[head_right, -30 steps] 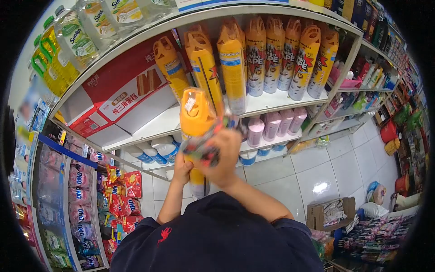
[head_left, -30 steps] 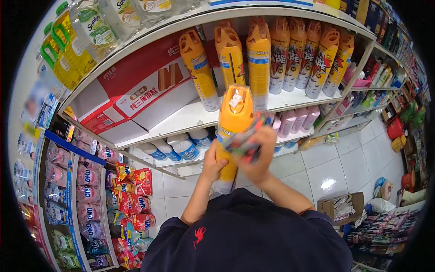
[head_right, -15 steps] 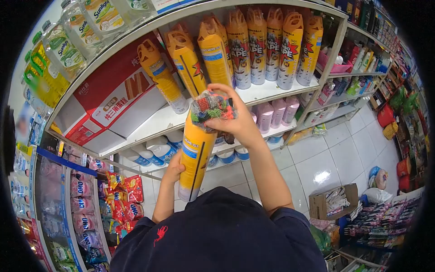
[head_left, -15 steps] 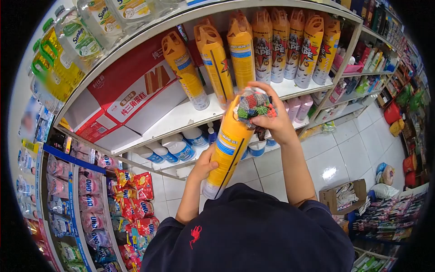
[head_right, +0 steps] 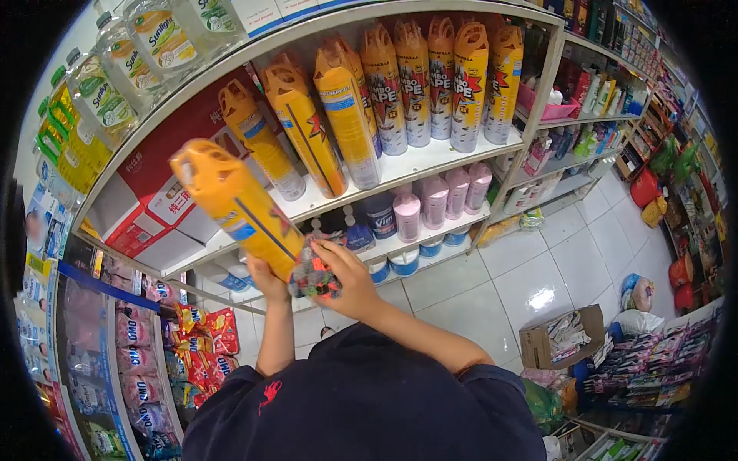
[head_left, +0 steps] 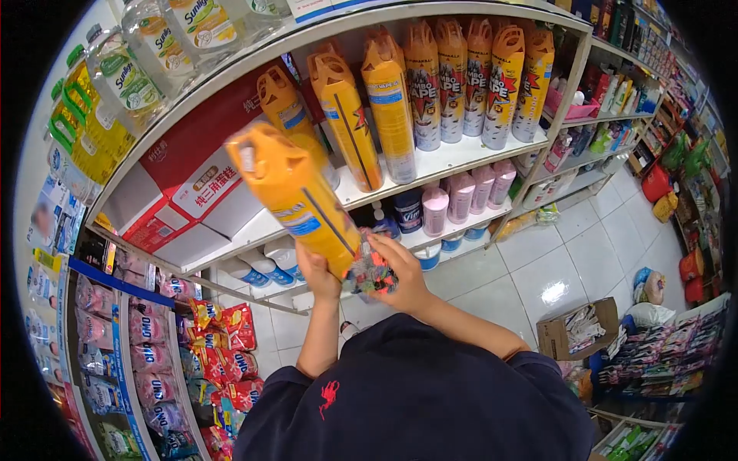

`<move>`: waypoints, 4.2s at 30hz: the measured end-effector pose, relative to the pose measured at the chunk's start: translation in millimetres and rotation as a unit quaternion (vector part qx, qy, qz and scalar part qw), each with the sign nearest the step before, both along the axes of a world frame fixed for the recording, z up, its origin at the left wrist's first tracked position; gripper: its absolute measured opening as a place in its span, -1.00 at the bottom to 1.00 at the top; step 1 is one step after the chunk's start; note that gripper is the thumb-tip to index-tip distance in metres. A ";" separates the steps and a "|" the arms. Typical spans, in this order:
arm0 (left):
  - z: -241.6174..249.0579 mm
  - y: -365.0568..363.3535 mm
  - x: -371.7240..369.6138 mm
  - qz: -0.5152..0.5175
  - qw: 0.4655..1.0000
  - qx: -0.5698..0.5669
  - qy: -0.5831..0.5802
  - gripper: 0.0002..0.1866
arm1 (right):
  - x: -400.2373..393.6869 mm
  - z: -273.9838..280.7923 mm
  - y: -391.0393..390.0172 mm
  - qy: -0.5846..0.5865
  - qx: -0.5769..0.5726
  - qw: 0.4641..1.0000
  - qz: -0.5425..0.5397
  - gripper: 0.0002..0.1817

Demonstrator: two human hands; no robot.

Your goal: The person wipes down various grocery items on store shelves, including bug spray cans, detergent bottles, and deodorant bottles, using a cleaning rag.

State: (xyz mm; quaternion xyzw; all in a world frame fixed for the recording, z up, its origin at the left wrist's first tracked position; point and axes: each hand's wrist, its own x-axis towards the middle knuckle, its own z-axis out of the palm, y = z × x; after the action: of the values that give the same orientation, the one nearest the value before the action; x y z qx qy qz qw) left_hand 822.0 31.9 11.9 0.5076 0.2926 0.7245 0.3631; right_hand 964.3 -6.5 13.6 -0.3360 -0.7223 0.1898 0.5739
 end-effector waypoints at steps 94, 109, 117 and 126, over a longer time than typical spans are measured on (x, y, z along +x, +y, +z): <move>-0.8 139.3 254.4 0.062 0.915 0.152 0.369 -0.27 | 274.1 -63.4 117.5 0.424 -0.533 0.730 0.048 -0.74; -113.9 -21.2 206.3 0.167 0.895 -0.318 0.266 -0.48 | 254.4 -191.5 207.0 -0.169 -0.265 0.944 0.103 -0.44; -118.1 -136.4 194.2 0.384 0.843 -0.373 0.054 -0.58 | 204.4 -225.2 244.4 -0.368 -0.187 0.909 0.057 -0.38; -127.6 -224.0 235.0 0.510 0.757 -0.406 -0.049 -0.68 | 202.0 -245.5 240.2 -0.277 -0.190 0.942 0.017 -0.38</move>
State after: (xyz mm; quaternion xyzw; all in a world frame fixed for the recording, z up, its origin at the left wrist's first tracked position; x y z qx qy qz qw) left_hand 1057.0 -192.2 -115.6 0.0518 0.7566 0.6396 0.1257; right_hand 1166.3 233.7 -231.9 -0.4658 -0.8089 0.2327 0.2730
